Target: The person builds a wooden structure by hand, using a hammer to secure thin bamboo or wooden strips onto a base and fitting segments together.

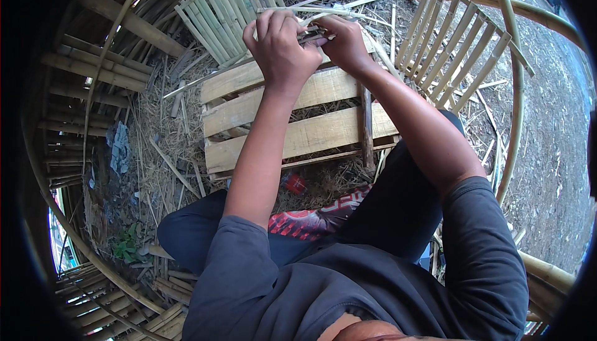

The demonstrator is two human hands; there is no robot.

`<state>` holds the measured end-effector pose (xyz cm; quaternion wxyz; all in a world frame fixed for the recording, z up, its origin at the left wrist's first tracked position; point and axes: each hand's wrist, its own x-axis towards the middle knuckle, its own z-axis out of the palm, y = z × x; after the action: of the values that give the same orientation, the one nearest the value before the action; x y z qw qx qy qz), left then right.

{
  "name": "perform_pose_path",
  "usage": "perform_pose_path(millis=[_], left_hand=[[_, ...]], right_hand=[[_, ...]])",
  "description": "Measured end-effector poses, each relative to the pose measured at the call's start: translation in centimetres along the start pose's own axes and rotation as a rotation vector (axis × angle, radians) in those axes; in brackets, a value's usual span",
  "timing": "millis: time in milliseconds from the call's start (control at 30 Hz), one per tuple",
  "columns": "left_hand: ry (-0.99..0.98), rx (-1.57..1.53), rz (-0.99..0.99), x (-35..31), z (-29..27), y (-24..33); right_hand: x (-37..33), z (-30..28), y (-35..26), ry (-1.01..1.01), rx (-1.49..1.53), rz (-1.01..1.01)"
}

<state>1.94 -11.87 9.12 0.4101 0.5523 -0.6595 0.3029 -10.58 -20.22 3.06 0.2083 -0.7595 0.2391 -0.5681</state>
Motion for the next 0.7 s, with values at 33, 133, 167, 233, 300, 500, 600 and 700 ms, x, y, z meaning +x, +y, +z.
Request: perform_pose_path(millis=[33, 133, 167, 233, 300, 500, 600, 700], left_hand=[[-0.001, -0.001, 0.002, 0.0, 0.0, 0.0], [-0.032, 0.0, 0.011, 0.1, -0.2, -0.2], [-0.038, -0.016, 0.009, 0.1, -0.3, -0.2], [-0.045, -0.033, 0.008, 0.1, -0.4, -0.3], [-0.047, -0.049, 0.01, 0.2, -0.5, -0.4], [-0.07, -0.037, 0.014, 0.2, -0.9, -0.5], [-0.134, -0.077, 0.027, 0.3, -1.3, -0.6], [-0.293, -0.246, -0.124, 0.1, -2.6, -1.0]], right_hand=[[-0.1, 0.1, 0.1, 0.002, 0.0, 0.001], [-0.2, 0.2, 0.2, 0.02, 0.01, -0.025], [-0.3, 0.2, 0.2, 0.016, 0.015, -0.031], [-0.3, 0.3, 0.2, 0.013, 0.019, -0.037], [-0.4, 0.4, 0.1, 0.018, 0.0, -0.056], [-0.5, 0.3, -0.3, -0.011, -0.015, -0.068], [-0.6, 0.2, -0.2, -0.039, 0.026, -0.027], [-0.8, 0.4, -0.3, -0.023, 0.043, -0.096]])
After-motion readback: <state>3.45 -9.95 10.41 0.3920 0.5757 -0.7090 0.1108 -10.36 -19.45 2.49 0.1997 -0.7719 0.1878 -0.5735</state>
